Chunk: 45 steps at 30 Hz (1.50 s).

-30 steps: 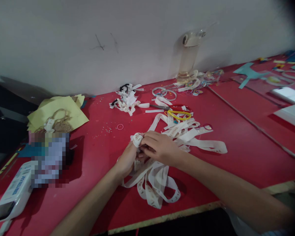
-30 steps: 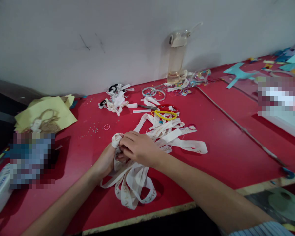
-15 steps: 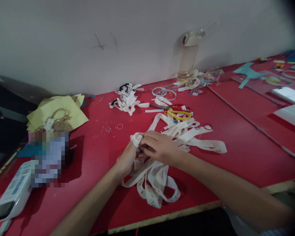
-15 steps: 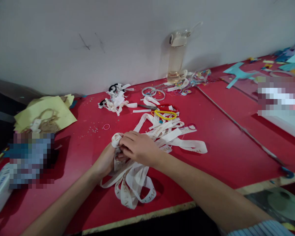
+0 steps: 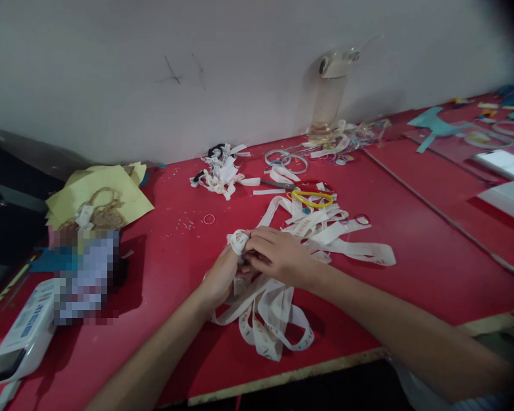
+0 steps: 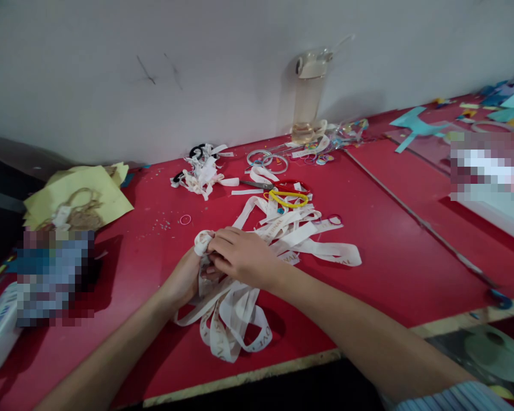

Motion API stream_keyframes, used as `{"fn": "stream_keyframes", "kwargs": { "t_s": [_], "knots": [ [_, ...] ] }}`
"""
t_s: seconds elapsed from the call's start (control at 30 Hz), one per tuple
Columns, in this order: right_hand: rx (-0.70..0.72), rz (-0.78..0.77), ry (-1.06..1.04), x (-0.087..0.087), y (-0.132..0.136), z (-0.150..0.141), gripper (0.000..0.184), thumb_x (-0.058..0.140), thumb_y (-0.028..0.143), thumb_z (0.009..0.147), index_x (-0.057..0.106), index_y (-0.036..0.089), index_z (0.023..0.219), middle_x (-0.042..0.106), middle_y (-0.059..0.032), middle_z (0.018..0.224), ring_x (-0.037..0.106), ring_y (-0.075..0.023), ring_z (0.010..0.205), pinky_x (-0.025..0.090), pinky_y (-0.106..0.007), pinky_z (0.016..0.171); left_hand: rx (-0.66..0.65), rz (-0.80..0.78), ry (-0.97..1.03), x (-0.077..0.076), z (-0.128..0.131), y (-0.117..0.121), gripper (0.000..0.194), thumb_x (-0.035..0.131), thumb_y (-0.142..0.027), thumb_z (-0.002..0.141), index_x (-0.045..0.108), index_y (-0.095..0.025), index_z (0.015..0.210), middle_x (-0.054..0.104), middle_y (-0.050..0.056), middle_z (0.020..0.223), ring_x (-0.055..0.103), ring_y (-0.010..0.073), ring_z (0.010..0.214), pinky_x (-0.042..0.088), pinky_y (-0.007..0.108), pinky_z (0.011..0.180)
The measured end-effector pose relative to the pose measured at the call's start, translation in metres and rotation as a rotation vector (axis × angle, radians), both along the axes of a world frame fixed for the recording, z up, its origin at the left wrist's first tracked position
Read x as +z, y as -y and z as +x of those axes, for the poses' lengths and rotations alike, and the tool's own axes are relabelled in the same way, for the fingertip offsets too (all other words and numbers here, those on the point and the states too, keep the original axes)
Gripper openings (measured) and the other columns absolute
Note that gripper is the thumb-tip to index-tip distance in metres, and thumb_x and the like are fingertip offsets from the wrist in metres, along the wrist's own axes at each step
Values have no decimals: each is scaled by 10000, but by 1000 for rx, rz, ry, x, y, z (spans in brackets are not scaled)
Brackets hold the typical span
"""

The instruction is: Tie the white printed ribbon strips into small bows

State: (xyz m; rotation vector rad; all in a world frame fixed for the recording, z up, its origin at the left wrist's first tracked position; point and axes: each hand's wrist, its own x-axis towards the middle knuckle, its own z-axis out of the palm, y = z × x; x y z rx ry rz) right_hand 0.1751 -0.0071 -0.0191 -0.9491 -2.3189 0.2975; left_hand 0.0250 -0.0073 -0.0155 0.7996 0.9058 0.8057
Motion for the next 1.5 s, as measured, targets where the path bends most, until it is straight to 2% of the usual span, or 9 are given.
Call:
{"fn": "stream_keyframes", "kwargs": {
  "t_s": [0.77, 1.17, 1.5],
  "knots": [
    [3, 2, 0, 0, 0, 0, 95, 548, 161, 854, 560, 178, 947, 608, -73, 969, 550, -204, 961, 448, -309, 809, -14, 15, 26, -1, -1, 0, 389, 607, -511, 779, 406, -181, 733, 321, -65, 611, 232, 40, 479, 183, 167, 429],
    [3, 27, -20, -1, 0, -1, 95, 552, 169, 856, 572, 172, 949, 613, -71, 964, 557, -203, 957, 461, -310, 814, 23, -19, -9, 2, 1, 0, 424, 641, -524, 738, 380, -189, 723, 324, -75, 586, 232, 37, 470, 198, 160, 427],
    [15, 71, -92, 1, 0, -1, 73, 537, 181, 869, 571, 180, 933, 615, -68, 981, 554, -201, 1010, 465, -319, 856, 26, -82, -45, 3, 2, 0, 501, 585, -643, 713, 376, -189, 668, 307, -84, 515, 215, 37, 425, 161, 183, 409]
  ]
}}
